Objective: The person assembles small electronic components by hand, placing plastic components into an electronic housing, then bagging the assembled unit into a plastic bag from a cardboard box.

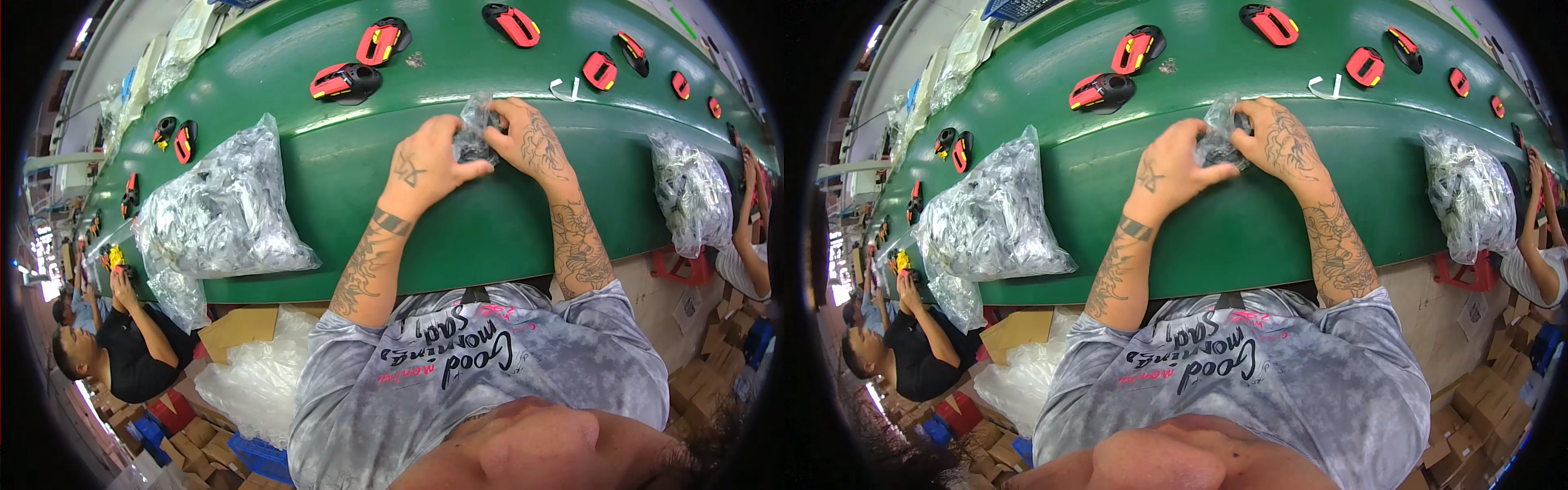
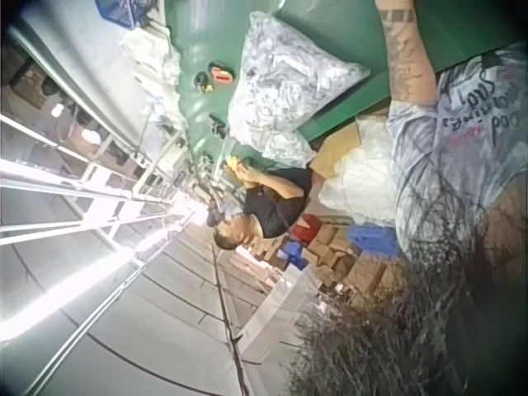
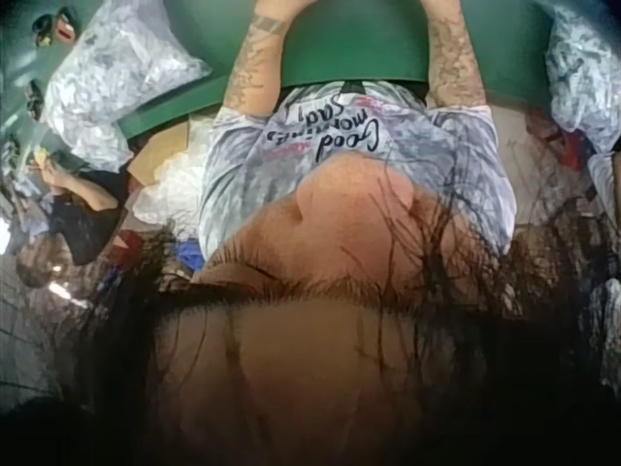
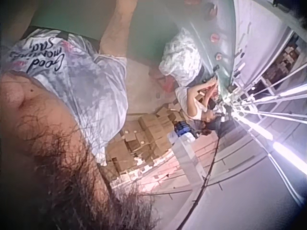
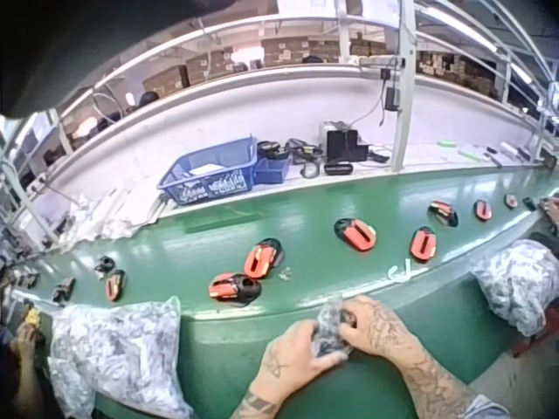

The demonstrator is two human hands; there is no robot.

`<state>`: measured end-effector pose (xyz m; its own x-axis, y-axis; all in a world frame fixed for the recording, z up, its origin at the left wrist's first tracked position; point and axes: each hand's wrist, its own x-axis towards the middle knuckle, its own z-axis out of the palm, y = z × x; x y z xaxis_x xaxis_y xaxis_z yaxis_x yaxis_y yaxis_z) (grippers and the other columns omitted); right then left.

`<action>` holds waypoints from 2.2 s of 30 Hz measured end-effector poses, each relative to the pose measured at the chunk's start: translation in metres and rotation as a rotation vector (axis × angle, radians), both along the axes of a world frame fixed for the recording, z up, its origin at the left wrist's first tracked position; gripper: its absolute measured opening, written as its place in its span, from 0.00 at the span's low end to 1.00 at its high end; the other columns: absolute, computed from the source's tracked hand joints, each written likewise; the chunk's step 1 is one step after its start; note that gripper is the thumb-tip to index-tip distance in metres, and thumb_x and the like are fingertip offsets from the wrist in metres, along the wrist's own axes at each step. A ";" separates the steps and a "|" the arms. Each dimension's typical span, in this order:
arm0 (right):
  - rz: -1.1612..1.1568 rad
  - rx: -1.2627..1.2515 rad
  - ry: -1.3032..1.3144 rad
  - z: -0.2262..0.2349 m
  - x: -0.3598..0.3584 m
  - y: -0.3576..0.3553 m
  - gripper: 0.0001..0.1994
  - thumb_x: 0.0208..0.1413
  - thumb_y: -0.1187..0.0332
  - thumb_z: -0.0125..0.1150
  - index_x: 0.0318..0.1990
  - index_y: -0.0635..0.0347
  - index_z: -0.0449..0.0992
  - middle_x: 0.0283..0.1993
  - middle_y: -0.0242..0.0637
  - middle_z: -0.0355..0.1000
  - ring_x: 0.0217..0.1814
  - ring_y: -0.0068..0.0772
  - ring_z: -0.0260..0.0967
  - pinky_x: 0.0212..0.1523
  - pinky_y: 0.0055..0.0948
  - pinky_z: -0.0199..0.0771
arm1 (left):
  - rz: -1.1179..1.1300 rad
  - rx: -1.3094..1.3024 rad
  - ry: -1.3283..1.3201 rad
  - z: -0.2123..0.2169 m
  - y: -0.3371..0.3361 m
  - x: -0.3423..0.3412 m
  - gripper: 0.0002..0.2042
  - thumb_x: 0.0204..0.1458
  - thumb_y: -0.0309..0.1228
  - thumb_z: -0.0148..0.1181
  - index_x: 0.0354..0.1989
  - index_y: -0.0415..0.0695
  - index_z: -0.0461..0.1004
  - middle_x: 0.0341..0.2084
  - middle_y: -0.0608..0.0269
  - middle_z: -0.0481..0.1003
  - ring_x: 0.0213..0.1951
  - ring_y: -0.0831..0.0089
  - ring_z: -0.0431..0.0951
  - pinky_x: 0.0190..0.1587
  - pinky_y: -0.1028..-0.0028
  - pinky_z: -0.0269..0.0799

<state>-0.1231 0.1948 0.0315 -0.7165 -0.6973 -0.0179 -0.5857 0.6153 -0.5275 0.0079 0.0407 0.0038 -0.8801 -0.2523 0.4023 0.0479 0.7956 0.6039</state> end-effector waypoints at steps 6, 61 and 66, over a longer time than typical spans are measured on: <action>0.081 0.044 -0.176 0.012 -0.005 0.004 0.18 0.51 0.63 0.64 0.47 0.64 0.77 0.34 0.40 0.73 0.38 0.41 0.73 0.44 0.37 0.75 | 0.006 -0.059 -0.306 0.003 0.008 0.000 0.15 0.46 0.33 0.70 0.40 0.41 0.76 0.36 0.51 0.78 0.39 0.50 0.80 0.43 0.58 0.77; -0.199 -1.247 -0.918 -0.005 -0.025 0.018 0.14 0.71 0.56 0.50 0.50 0.56 0.72 0.38 0.32 0.76 0.40 0.22 0.76 0.36 0.30 0.82 | -0.170 0.786 0.164 0.051 -0.038 0.018 0.10 0.50 0.23 0.57 0.41 0.40 0.72 0.21 0.69 0.63 0.21 0.79 0.62 0.24 0.75 0.57; -0.175 -1.116 -0.817 -0.027 -0.044 0.006 0.15 0.71 0.62 0.52 0.58 0.59 0.72 0.34 0.33 0.75 0.34 0.23 0.77 0.34 0.30 0.85 | 0.202 -0.162 -0.201 0.086 -0.111 0.007 0.15 0.54 0.33 0.64 0.21 0.38 0.69 0.17 0.64 0.61 0.22 0.75 0.62 0.25 0.67 0.56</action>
<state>-0.1668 0.2005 0.0040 -0.8515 -0.5234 0.0314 0.1621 -0.3196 -0.9336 0.0151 -0.0701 0.0900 -0.8847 -0.3765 0.2748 -0.2275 0.8634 0.4504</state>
